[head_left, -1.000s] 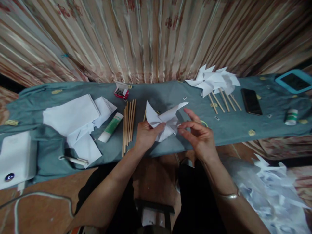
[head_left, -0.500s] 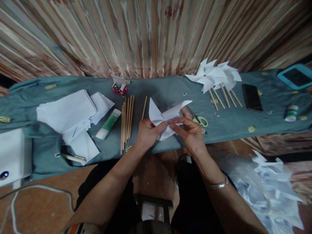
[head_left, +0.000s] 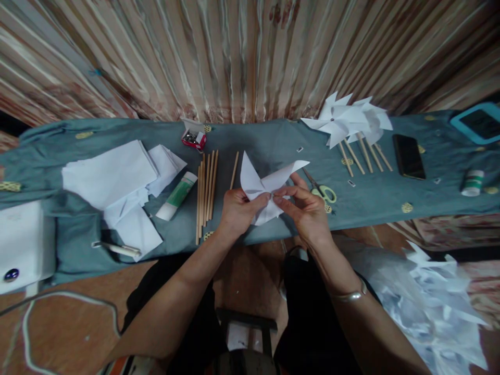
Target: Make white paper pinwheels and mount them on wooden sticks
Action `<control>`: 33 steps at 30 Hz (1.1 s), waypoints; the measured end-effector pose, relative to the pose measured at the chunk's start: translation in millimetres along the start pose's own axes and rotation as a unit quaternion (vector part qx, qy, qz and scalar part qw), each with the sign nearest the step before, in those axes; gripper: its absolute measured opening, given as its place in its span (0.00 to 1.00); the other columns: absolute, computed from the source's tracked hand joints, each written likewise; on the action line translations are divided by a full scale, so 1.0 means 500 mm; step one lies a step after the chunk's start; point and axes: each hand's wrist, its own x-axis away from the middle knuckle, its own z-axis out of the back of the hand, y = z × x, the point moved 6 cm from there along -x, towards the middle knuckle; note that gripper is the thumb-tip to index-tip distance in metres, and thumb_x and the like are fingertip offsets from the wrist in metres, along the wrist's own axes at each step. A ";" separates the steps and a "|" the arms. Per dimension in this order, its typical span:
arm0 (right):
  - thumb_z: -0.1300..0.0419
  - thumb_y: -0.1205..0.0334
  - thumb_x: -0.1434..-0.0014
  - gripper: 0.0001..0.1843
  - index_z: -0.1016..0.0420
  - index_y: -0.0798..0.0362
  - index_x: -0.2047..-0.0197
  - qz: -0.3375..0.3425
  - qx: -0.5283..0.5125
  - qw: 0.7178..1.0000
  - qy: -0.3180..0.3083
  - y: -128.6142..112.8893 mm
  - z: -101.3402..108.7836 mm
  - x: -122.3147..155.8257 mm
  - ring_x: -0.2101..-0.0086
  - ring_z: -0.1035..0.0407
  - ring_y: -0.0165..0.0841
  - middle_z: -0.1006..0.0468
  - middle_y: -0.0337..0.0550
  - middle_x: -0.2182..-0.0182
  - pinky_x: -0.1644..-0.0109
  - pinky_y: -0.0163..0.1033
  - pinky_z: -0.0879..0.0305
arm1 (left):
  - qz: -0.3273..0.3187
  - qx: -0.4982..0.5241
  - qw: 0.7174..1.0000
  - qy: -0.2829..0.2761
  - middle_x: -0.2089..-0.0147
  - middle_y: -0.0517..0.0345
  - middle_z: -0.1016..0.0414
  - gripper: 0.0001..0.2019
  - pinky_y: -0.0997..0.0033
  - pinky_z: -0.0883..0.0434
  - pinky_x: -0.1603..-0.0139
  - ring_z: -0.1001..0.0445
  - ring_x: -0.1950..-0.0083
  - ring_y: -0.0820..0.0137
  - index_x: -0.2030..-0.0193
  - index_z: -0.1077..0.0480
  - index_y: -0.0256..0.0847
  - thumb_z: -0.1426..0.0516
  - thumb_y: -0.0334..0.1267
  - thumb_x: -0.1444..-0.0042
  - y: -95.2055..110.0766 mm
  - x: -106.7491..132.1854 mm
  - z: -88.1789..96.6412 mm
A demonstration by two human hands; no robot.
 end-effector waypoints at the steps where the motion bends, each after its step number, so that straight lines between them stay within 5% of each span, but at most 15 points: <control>1: 0.32 0.61 0.49 0.02 0.21 0.46 0.70 -0.001 -0.001 1.000 -0.001 0.001 0.000 0.000 0.40 0.36 0.41 0.26 0.41 0.46 0.34 0.52 0.44 | 0.001 0.000 1.000 0.001 0.77 0.60 0.23 0.06 0.76 0.33 0.75 0.29 0.76 0.74 0.78 0.23 0.37 0.33 0.38 0.60 0.000 0.000 0.000; 33: 0.32 0.57 0.49 0.05 0.21 0.48 0.68 -0.004 0.004 0.999 -0.033 0.014 -0.004 0.003 0.41 0.35 0.41 0.26 0.43 0.45 0.36 0.50 0.40 | 0.056 0.048 0.997 0.002 0.76 0.59 0.22 0.06 0.75 0.31 0.72 0.28 0.75 0.73 0.75 0.22 0.35 0.34 0.34 0.62 -0.014 0.007 -0.008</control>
